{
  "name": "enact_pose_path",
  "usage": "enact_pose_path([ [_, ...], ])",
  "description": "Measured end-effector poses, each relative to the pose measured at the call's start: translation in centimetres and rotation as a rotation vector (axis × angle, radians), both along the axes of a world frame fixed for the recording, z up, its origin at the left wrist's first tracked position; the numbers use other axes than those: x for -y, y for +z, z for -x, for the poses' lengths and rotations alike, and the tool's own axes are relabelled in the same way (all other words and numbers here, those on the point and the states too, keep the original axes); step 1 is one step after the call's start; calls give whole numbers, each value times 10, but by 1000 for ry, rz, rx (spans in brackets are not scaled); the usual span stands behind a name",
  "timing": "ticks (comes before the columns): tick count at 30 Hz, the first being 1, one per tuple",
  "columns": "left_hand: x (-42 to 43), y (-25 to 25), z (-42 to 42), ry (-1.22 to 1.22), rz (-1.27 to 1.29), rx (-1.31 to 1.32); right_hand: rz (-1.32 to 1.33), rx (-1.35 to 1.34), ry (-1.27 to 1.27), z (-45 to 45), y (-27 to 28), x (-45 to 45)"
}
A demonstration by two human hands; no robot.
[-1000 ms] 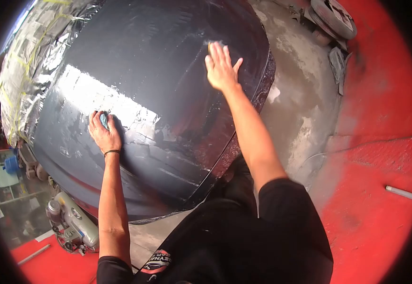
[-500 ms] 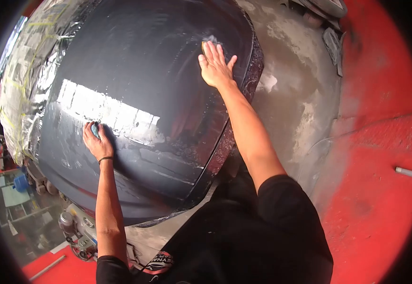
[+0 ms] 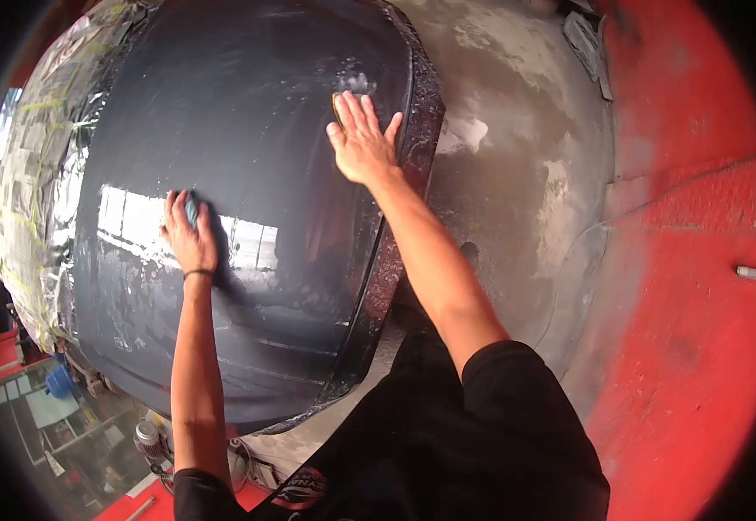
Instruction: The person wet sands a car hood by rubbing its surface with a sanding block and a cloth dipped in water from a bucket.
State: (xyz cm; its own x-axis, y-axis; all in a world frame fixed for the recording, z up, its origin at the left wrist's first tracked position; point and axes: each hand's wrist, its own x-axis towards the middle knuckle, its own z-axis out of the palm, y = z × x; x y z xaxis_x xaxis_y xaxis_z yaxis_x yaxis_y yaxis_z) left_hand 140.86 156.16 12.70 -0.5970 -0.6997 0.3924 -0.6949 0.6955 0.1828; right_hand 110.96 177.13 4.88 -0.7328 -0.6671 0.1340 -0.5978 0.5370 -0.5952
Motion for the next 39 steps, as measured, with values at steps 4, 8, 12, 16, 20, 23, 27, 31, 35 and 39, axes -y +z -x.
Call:
enact_pose_path([
  [4,6,-7,70,18,23,67,3,-43,80,-106,1,-57],
  [8,8,-3,105,66,23,103,-117,3,208,-151,-16,-106],
  [12,7,-5,99,62,20,98,-50,12,24,5,-12,-31],
  [16,10,-10,95,65,40,110,-4,74,-46,24,-11,-10],
  [20,8,-7,99,63,32,93,-35,76,102,-128,-16,-98],
  [23,10,-8,97,49,41,85,-102,105,146,-126,-16,-111],
  [27,12,-10,97,46,26,65,0,16,-7,16,-23,-36],
  [31,15,-13,95,43,61,73,52,82,-111,-6,-15,-33],
  [35,18,-14,94,30,78,81,-26,165,65,-174,-17,-114],
  [39,21,-15,94,17,53,72,-30,110,-47,-116,-13,-88],
])
